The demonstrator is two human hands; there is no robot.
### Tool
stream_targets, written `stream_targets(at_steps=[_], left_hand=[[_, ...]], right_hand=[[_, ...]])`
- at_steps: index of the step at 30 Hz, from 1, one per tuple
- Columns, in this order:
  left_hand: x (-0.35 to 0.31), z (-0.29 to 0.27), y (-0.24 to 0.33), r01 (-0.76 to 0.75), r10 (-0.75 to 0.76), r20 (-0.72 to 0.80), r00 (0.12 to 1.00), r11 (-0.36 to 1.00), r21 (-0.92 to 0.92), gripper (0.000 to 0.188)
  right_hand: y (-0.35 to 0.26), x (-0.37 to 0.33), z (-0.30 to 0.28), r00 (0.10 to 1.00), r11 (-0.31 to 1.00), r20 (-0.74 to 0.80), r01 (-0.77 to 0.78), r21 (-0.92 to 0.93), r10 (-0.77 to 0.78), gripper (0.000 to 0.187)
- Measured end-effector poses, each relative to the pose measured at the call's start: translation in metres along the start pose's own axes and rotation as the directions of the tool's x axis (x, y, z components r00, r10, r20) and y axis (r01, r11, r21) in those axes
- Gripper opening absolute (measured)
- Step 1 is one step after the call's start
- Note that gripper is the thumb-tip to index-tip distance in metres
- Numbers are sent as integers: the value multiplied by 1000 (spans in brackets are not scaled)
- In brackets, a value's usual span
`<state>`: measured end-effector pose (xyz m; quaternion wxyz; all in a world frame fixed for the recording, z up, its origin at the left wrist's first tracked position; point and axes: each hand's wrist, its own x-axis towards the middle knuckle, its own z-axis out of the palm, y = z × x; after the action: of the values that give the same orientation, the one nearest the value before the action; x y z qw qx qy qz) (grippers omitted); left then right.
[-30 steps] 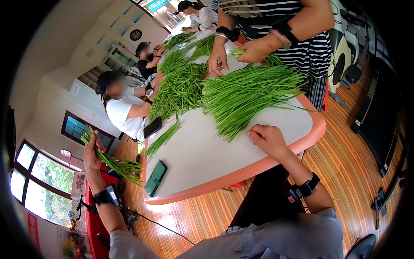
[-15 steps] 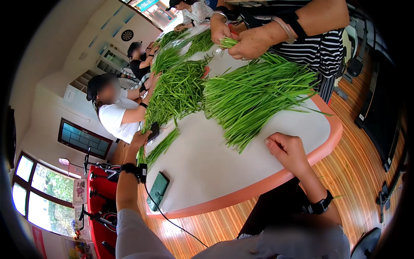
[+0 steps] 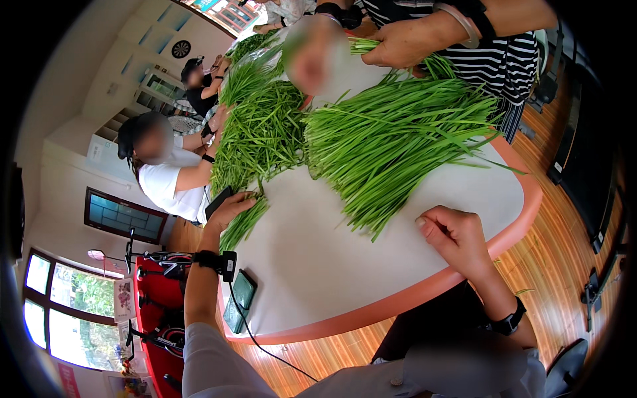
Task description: The person sorts and organizes bunches of long green leaves on a table by hand alongside other people, picking up individual stalks and arranging them into neat bundles.
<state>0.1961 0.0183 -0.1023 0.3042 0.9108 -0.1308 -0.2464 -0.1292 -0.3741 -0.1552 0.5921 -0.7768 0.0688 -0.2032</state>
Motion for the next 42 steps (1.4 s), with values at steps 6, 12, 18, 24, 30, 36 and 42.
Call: stream_targets(at_steps=[6,12,18,24,30,36,42], left_hand=[[-13,7,6,-62,74,-22,997,934,353,70],[-27,36,-10,-148,266,-124,956,801,580,57],[-38,38,-12,-121,245,-162,956,831,543,57],[-71,55,24,-255,543,-253,801,691,676,49],[-140,143,110,-257,354,74,932,792,-553,29],[-121,188,105,121,384,244,891,316,-941,27],[-101,194,98,161,395,239,887,220,-962,24]], right_hand=[[-2,1,0,1000,1000,5,-6,-3,6,16],[-2,0,0,1000,1000,3,-14,11,14,16],[3,0,1,1000,999,4,22,35,-22,16],[7,0,1,999,999,7,42,27,-42,15],[6,-1,-6,998,997,50,30,-74,-26,18],[2,11,-6,971,997,223,-81,-12,82,18],[-67,57,24,869,858,449,382,-343,-208,12]])
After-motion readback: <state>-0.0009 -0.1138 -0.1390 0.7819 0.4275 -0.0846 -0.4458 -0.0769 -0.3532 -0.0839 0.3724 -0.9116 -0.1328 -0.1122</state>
